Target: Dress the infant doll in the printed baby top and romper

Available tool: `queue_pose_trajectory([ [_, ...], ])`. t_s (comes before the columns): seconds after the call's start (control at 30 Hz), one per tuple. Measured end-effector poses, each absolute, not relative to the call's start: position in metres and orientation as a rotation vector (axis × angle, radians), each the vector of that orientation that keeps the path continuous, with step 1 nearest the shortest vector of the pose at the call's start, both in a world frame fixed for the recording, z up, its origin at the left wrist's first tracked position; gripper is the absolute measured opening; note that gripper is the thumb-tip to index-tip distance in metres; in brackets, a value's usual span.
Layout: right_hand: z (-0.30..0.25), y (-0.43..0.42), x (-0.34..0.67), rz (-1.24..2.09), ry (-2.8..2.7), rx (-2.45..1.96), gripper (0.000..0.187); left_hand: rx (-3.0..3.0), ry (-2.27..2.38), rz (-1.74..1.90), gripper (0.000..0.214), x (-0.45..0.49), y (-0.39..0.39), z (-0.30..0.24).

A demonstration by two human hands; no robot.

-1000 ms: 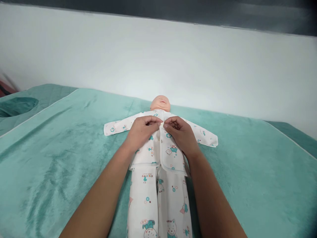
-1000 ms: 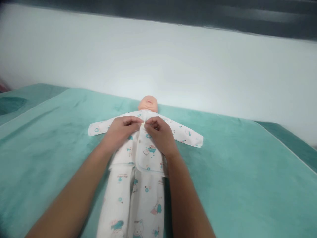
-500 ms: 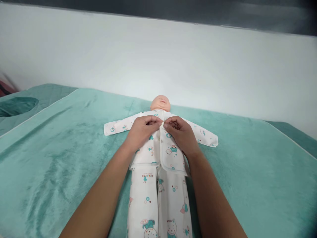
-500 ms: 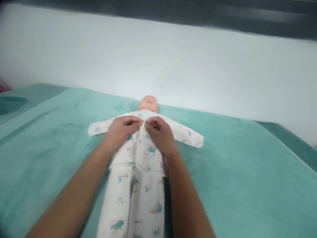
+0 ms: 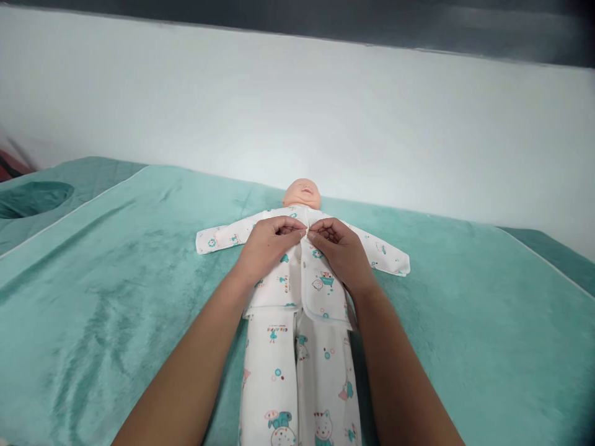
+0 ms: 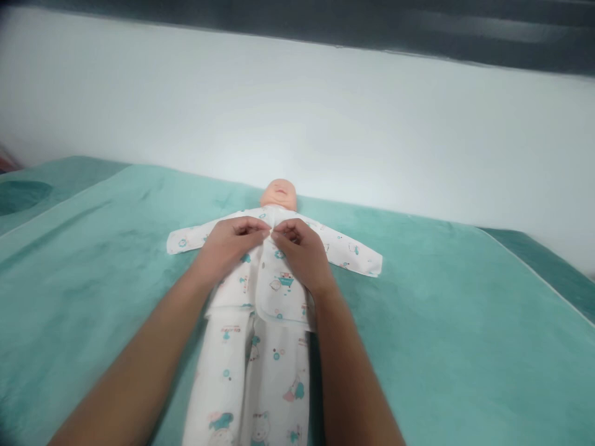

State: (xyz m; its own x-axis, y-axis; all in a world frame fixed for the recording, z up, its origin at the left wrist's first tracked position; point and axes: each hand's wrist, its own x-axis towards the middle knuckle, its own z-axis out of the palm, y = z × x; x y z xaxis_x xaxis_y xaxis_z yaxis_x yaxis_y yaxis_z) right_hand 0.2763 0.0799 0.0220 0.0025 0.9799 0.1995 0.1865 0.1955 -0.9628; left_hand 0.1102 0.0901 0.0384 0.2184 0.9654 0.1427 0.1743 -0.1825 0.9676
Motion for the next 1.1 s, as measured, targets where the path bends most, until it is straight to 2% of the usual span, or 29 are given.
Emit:
queue_pose_trajectory([
  [0.33, 0.022, 0.079, 0.276, 0.969, -1.367, -1.158, 0.012, 1.459, 1.037, 1.093, 0.014, 0.106, 0.089, 0.04],
  [0.57, 0.052, 0.046, 0.268, 0.714, -1.735, -1.586, 0.044, 1.662, 1.03, 0.79, 0.016, 0.083, 0.085, 0.052],
  [0.7, 0.056, 0.029, 0.26, 0.492, -1.979, -1.767, 0.034, 1.807, 0.972, 0.621, 0.015, 0.079, 0.083, 0.055],
  [0.83, 0.052, 0.028, 0.26, 0.414, -2.063, -1.739, 0.028, 1.854, 0.979, 0.583, 0.014, 0.081, 0.082, 0.055],
  [0.97, 0.052, 0.035, 0.272, 0.557, -2.055, -1.62, 0.031, 1.865, 0.984, 0.561, 0.012, 0.083, 0.082, 0.053],
  [1.1, 0.053, 0.041, 0.286, 1.042, -1.919, -1.465, 0.027, 1.892, 0.953, 0.602, 0.012, 0.083, 0.083, 0.053],
])
